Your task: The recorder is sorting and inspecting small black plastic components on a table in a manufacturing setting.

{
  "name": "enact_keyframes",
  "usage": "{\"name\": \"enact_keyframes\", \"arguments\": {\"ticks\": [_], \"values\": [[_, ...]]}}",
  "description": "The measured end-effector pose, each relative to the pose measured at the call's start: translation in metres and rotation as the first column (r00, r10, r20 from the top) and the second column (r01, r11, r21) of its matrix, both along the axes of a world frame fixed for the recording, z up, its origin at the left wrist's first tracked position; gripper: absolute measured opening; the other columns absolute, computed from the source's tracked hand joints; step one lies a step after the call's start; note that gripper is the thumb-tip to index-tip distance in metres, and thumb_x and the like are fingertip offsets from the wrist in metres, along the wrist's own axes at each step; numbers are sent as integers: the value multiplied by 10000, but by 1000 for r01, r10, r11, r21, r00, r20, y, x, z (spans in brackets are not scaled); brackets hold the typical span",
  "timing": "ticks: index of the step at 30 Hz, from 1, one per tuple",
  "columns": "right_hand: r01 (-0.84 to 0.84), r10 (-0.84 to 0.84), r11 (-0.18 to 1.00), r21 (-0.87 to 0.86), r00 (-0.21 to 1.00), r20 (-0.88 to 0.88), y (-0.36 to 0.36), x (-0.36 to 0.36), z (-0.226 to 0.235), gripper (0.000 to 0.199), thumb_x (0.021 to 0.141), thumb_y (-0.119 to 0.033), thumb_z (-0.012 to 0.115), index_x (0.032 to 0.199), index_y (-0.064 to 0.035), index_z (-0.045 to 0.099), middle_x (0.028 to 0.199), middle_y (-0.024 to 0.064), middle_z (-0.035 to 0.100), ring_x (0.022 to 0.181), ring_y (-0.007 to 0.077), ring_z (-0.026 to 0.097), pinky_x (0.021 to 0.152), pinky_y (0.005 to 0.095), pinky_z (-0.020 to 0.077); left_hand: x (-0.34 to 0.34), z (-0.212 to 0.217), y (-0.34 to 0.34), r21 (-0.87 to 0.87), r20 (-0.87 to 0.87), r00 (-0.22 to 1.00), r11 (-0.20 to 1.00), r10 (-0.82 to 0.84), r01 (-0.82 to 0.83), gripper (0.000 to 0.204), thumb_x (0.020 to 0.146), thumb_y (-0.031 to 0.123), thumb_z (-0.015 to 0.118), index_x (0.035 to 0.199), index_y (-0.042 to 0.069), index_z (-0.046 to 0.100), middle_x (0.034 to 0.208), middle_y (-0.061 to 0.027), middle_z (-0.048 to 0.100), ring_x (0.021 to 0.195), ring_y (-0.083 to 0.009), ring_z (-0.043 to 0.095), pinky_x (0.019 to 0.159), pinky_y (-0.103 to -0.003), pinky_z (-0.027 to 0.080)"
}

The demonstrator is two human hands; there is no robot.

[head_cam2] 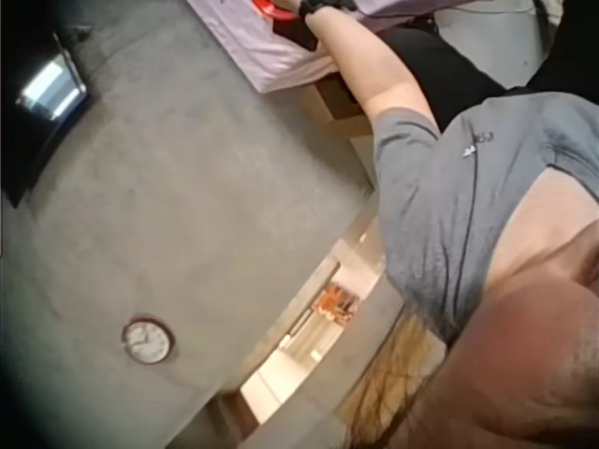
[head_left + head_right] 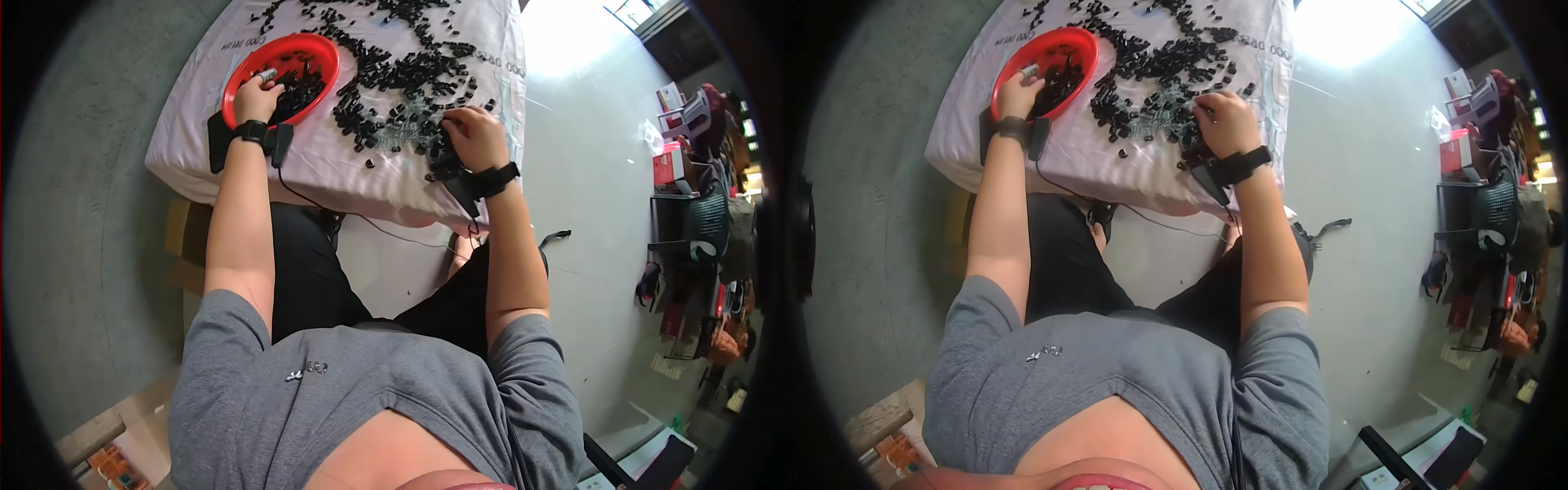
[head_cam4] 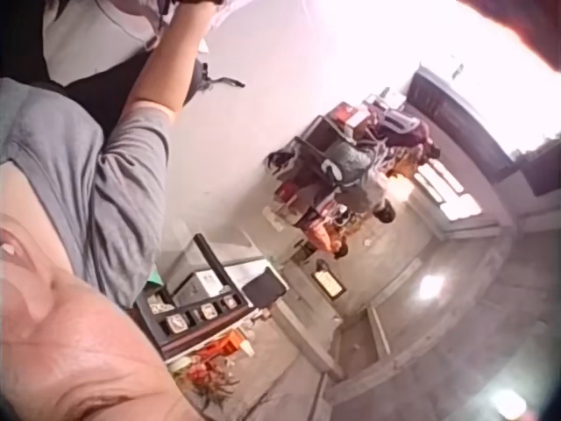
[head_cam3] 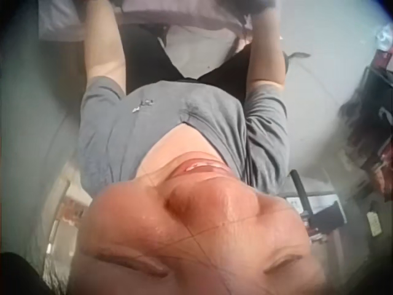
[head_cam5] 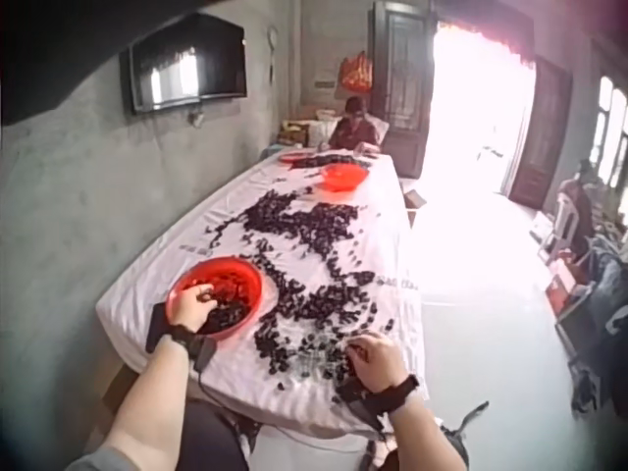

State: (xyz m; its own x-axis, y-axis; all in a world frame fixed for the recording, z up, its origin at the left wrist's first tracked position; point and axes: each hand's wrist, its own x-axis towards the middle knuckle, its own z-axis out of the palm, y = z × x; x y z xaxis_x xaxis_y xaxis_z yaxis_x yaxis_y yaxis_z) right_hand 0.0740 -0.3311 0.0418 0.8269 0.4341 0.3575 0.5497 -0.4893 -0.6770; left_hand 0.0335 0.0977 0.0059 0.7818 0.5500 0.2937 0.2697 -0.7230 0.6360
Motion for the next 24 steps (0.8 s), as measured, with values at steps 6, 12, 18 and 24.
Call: {"name": "enact_keyframes", "arguments": {"ticks": [6, 12, 18, 24], "values": [[16, -15, 996, -86, 1000, 17, -5, -17, -7, 144, 785, -112, 694, 918, -102, 749, 916, 109, 660, 857, 327, 643, 781, 407, 521, -14, 15, -25, 118, 140, 990, 993, -18, 1, 391, 803, 292, 754, 1160, 138, 706, 941, -82, 724, 886, -244, 691, 782, -373, 528], [-61, 97, 985, -159, 968, 232, 13, -36, -23, 147, 743, -98, 691, 865, -147, 757, 920, 41, 628, 970, 289, 577, 892, 415, 455, -38, 57, -154, -247, -62, 873, 855, -484, 457, 328, 835, 263, 730, 1096, 64, 718, 814, -113, 719, 737, -199, 685, 703, -312, 519], [-66, 171, 950, -304, 927, 333, 49, -45, -25, 125, 757, -173, 689, 853, -214, 757, 886, 15, 602, 983, 246, 559, 885, 404, 406, -34, 37, -174, -286, -96, 792, 779, -602, 558, 266, 871, 227, 707, 1040, 22, 722, 841, -105, 724, 747, -134, 674, 696, -287, 517], [-93, 142, 985, -148, 920, 364, 54, -29, -19, 86, 756, -186, 718, 834, -171, 751, 825, 42, 635, 898, 236, 604, 855, 400, 427, -41, 56, -185, -746, -69, 811, 570, -581, 345, 283, 923, 256, 699, 1098, 35, 680, 909, 5, 700, 747, -47, 606, 634, -200, 464]]}}
